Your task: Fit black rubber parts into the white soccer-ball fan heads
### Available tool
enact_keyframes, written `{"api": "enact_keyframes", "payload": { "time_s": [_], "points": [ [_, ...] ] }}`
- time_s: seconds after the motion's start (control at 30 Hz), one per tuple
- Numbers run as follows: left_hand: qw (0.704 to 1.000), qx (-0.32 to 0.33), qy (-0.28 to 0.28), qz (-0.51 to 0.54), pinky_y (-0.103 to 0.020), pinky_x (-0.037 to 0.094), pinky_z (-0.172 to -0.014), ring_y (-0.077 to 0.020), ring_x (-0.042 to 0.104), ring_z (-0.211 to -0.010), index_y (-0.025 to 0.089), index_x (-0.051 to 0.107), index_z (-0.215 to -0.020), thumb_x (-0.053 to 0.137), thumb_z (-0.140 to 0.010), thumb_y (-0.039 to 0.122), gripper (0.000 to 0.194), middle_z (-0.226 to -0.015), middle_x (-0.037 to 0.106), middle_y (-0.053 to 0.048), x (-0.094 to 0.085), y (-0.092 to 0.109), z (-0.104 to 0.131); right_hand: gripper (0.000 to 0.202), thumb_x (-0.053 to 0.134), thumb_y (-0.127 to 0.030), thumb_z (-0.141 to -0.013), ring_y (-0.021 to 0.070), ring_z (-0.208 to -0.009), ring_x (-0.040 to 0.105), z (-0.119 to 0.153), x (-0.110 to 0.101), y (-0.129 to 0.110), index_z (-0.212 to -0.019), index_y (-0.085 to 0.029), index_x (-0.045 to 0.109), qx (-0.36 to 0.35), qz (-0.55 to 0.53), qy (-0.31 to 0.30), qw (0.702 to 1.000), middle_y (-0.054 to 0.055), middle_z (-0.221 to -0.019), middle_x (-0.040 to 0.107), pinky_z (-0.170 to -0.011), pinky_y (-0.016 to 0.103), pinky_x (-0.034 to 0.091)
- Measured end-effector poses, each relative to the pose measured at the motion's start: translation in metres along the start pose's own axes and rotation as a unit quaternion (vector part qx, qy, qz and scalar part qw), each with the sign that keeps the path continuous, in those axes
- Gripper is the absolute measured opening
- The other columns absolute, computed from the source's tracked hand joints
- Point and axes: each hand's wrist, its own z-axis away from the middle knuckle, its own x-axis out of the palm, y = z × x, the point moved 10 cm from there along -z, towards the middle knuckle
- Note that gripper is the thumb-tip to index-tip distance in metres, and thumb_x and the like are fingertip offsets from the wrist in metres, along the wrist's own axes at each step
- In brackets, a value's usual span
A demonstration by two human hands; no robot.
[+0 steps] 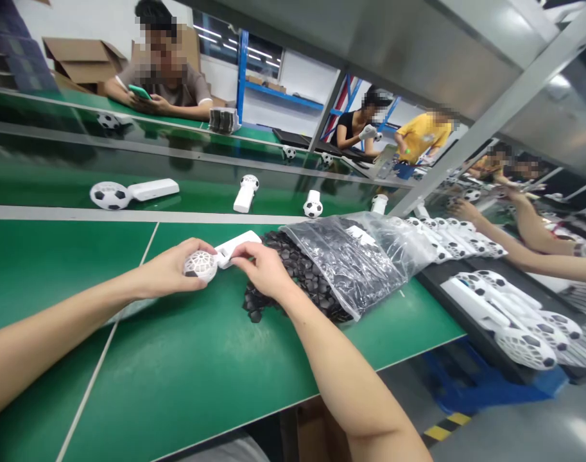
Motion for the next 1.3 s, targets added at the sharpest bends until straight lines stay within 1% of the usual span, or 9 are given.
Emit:
{"api": "enact_keyframes", "payload": {
  "time_s": [0.13,0.27,0.53,0.77,0.9,1.0,1.1,1.2,1.3],
  "points": [
    [1.000,0.025,-0.013,-0.002,-0.027,0.043,-0.064,-0.0191,0.053,-0.081,0.021,0.047,-0.104,0.058,-0.060,0.028,0.046,-0.100,0.051,-0.002,0.003,0.003,0.001,0.003,0.062,-0.015,-0.077,0.0118,-0.071,0.057,0.003,0.023,-0.014,-0.079,-0.016,0.064,-0.016,-0.071,-0.044,0.996,0.001,-0.078,0.064,-0.068,0.023,0.044],
    [0.998,0.050,-0.034,-0.004,-0.026,0.042,-0.066,-0.0175,0.053,-0.081,0.023,0.049,-0.101,0.058,-0.062,0.027,0.040,-0.100,0.049,-0.001,0.006,0.008,0.002,0.006,0.063,-0.012,-0.076,0.0132,-0.078,0.059,0.002,0.030,-0.021,-0.079,-0.017,0.065,-0.064,-0.044,-0.056,0.995,0.001,-0.080,0.066,-0.076,0.025,0.044],
    [0.995,0.052,0.075,-0.027,-0.032,0.040,-0.072,-0.0210,0.051,-0.085,0.020,0.050,-0.092,0.061,-0.063,0.038,0.035,-0.093,0.050,-0.001,-0.001,0.012,0.001,0.006,0.067,-0.015,-0.074,0.0110,-0.070,0.057,-0.002,0.031,-0.022,-0.073,-0.018,0.062,-0.073,-0.043,-0.042,0.995,-0.002,-0.072,0.064,-0.069,0.021,0.043],
    [0.990,0.074,0.099,-0.062,-0.031,0.038,-0.066,-0.0206,0.051,-0.083,0.022,0.051,-0.087,0.057,-0.064,0.028,0.025,-0.089,0.049,0.000,0.002,0.020,0.006,0.018,0.070,-0.031,-0.072,0.0111,-0.068,0.053,-0.009,0.036,-0.013,-0.067,-0.018,0.057,-0.058,0.039,-0.085,0.994,-0.004,-0.069,0.060,-0.065,0.021,0.040],
    [0.993,0.065,0.102,-0.004,-0.031,0.041,-0.070,-0.0189,0.053,-0.081,0.020,0.052,-0.087,0.062,-0.061,0.026,0.028,-0.087,0.053,0.000,-0.004,0.015,0.005,0.016,0.067,-0.031,-0.075,0.0130,-0.073,0.055,-0.008,0.028,-0.020,-0.074,-0.018,0.058,-0.081,0.040,-0.038,0.995,-0.001,-0.074,0.060,-0.069,0.024,0.042],
    [0.992,0.046,0.114,0.021,-0.030,0.045,-0.068,-0.0181,0.056,-0.076,0.018,0.053,-0.088,0.066,-0.059,0.025,0.032,-0.085,0.057,-0.001,-0.026,0.010,-0.015,0.010,0.064,-0.026,-0.078,0.0157,-0.084,0.055,-0.007,0.015,-0.030,-0.082,-0.019,0.058,-0.106,0.042,0.030,0.993,0.003,-0.086,0.059,-0.077,0.027,0.043],
    [0.977,0.033,0.208,-0.025,-0.034,0.042,-0.085,-0.0232,0.053,-0.099,0.018,0.050,-0.102,0.066,-0.062,0.027,0.044,-0.106,0.056,-0.007,-0.071,0.005,-0.045,0.004,0.057,-0.023,-0.082,0.0178,-0.091,0.054,-0.004,0.010,-0.029,-0.083,-0.020,0.056,-0.102,0.053,0.048,0.992,0.005,-0.092,0.057,-0.081,0.031,0.044],
    [0.948,-0.013,0.311,-0.070,-0.045,0.020,-0.105,-0.0344,0.017,-0.131,0.016,0.031,-0.127,0.071,-0.060,0.036,0.081,-0.139,0.025,-0.018,-0.106,-0.018,-0.065,0.004,0.053,-0.026,-0.084,0.0197,-0.091,0.055,0.000,0.016,-0.019,-0.085,-0.022,0.055,-0.085,0.067,0.012,0.994,0.007,-0.096,0.056,-0.079,0.033,0.046],
    [0.933,-0.067,0.338,-0.101,-0.053,0.010,-0.106,-0.0407,0.006,-0.132,0.012,0.024,-0.132,0.070,-0.063,0.036,0.087,-0.144,0.011,-0.023,-0.104,-0.054,-0.071,0.008,0.050,-0.032,-0.086,0.0210,-0.087,0.057,0.004,0.019,-0.006,-0.088,-0.026,0.055,-0.071,0.081,-0.006,0.994,0.008,-0.097,0.056,-0.075,0.035,0.049]
  ]
}}
